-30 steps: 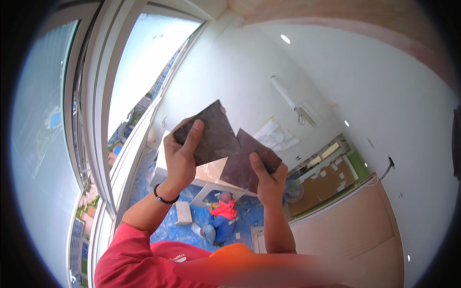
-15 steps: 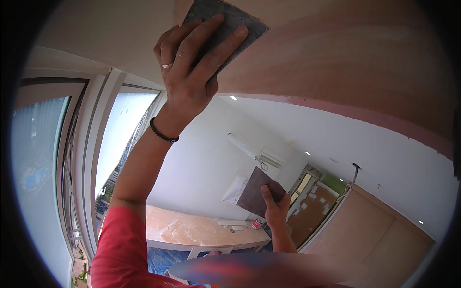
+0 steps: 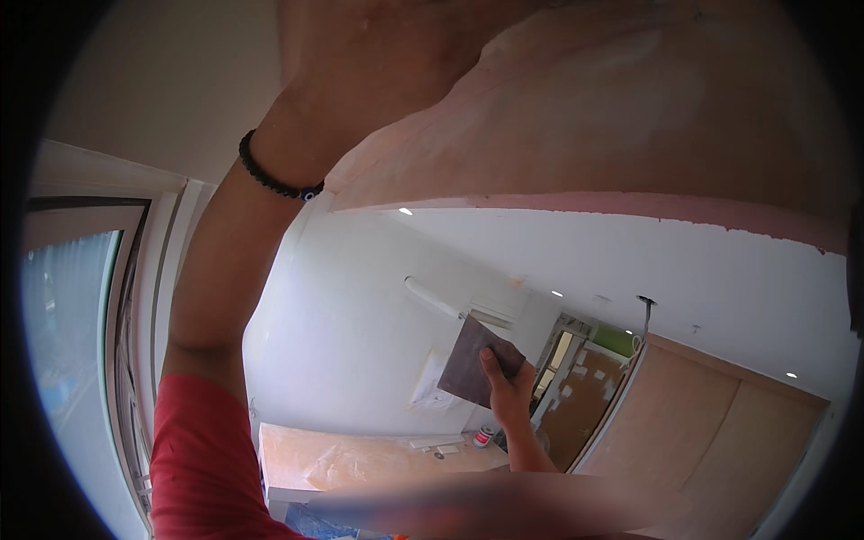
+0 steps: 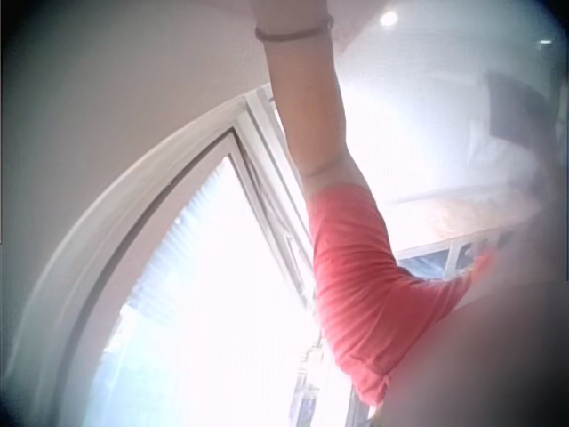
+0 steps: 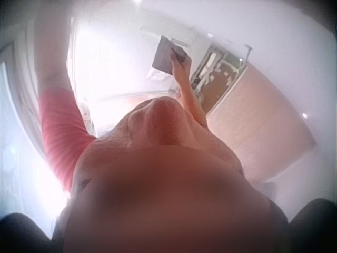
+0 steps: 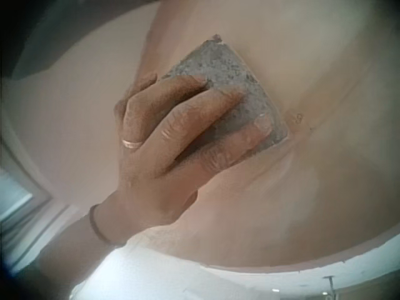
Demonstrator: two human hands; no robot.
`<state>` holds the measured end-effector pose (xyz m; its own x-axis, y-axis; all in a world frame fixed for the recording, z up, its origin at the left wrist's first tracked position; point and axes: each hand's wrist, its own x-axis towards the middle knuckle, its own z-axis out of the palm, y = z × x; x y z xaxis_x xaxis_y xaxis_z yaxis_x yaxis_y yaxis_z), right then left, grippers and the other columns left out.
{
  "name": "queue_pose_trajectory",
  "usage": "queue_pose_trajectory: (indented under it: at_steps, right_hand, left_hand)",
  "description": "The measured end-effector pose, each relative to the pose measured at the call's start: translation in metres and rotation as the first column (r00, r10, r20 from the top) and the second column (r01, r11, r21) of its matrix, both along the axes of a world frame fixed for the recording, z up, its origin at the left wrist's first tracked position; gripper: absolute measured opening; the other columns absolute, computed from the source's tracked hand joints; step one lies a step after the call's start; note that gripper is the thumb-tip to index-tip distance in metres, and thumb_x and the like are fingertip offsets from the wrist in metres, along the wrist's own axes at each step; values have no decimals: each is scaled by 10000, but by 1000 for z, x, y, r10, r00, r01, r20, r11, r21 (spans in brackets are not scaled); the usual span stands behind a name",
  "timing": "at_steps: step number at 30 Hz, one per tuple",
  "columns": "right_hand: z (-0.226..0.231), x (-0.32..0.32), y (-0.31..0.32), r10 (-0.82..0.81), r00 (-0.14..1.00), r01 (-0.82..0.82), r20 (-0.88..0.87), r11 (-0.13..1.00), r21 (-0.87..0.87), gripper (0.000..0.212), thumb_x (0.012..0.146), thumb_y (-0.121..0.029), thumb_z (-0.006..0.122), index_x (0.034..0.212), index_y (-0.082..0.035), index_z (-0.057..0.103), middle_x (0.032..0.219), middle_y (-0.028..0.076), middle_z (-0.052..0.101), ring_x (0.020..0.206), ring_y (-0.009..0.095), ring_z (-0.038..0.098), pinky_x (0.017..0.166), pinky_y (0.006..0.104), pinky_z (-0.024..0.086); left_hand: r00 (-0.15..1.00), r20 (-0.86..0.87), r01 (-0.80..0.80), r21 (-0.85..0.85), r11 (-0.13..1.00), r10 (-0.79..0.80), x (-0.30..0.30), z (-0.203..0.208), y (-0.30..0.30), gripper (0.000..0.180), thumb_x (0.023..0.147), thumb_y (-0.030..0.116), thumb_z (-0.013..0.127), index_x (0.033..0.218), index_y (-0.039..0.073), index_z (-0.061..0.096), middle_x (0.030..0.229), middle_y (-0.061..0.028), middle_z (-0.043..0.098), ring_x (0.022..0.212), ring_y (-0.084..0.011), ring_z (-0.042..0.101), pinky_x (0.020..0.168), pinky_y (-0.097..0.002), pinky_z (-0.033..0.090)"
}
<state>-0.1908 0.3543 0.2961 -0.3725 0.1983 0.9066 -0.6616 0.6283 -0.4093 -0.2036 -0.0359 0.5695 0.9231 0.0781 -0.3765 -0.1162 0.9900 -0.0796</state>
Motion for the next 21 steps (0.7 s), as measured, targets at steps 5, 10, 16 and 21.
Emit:
queue_pose_trajectory:
  at_steps: [5,10,16,21]
  right_hand:
    - [-9,1,2,57,997,-52,56,996,-78,226,963,-158,745,1071,38,719,909,10,711,818,66,590,746,220,471]
    - [-12,0,3,99,993,-90,70,988,-125,205,969,-137,733,1079,35,715,940,13,714,832,76,609,766,221,486]
    - [-21,9,19,6,995,9,96,987,-159,205,966,-130,734,1077,41,713,969,33,725,851,85,627,790,237,507]
    - [-32,16,29,-97,989,117,109,973,-197,291,957,-192,753,1103,56,712,983,61,731,900,113,639,838,265,515]
  left_hand:
    - [914,389,126,-8,992,-113,-67,-61,12,395,786,224,768,1178,275,767,1261,-9,673,1164,-222,549,981,-393,430]
    - [617,774,225,0,974,-142,-141,-104,45,538,766,192,824,1269,354,724,1384,54,620,1278,-173,496,1098,-404,354]
    - [733,669,242,-87,966,-124,-158,-82,55,593,777,147,804,1311,377,689,1419,73,583,1284,-172,490,1129,-434,332]
    - [620,768,240,12,971,-163,-218,-110,58,473,854,108,741,1276,320,710,1391,18,591,1231,-199,518,1080,-427,368]
